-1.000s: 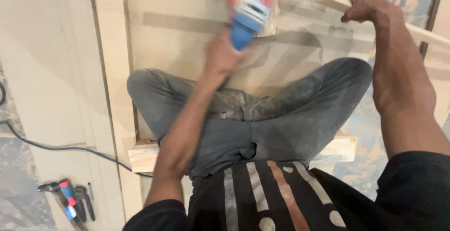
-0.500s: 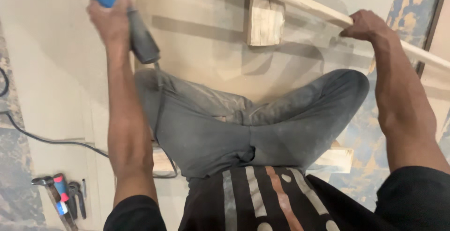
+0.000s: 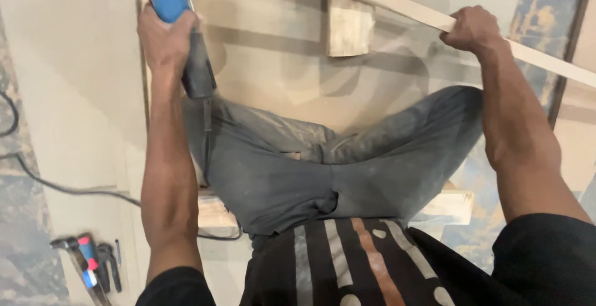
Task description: The person sits on the floor and uses an electric sander to smooth a long wooden stick. The stick is held against a small wooden block for support while the sander is moved back and forth along its length.
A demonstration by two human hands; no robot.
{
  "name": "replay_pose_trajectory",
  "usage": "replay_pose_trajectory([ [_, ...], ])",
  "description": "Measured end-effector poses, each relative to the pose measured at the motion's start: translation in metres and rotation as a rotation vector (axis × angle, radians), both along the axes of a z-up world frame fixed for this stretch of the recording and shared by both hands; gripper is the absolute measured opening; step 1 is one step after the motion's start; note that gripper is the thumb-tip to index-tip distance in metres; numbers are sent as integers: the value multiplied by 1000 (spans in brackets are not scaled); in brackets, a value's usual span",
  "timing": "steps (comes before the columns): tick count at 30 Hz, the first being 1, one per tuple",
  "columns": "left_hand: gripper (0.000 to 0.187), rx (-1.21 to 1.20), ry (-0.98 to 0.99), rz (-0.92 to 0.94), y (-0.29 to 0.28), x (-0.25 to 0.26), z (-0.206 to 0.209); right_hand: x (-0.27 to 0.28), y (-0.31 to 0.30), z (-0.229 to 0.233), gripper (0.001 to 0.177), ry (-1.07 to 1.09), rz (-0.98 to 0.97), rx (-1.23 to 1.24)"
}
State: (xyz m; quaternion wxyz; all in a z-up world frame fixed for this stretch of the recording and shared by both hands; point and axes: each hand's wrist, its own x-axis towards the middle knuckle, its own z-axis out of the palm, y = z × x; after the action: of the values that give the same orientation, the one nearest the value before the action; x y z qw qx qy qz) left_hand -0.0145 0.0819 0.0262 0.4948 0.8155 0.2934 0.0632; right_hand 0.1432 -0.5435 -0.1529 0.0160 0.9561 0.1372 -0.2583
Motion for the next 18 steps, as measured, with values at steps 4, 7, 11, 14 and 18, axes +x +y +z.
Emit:
replay_pose_trajectory([
  [4,47,-29,-24,-205,-59,3,-21,-1,4,1,37,2,-19,10],
  [7,53,57,249,-338,-133,6,-44,-1,10,5,36,-5,-35,14],
  [11,77,126,132,-572,-209,-2,-63,-3,11,8,33,-22,-22,-17],
  [14,75,112,158,-567,-201,-1,-68,-4,14,8,31,-64,0,-13],
  [18,72,6,85,-301,-106,10,-64,-11,12,4,31,-120,-6,-12],
])
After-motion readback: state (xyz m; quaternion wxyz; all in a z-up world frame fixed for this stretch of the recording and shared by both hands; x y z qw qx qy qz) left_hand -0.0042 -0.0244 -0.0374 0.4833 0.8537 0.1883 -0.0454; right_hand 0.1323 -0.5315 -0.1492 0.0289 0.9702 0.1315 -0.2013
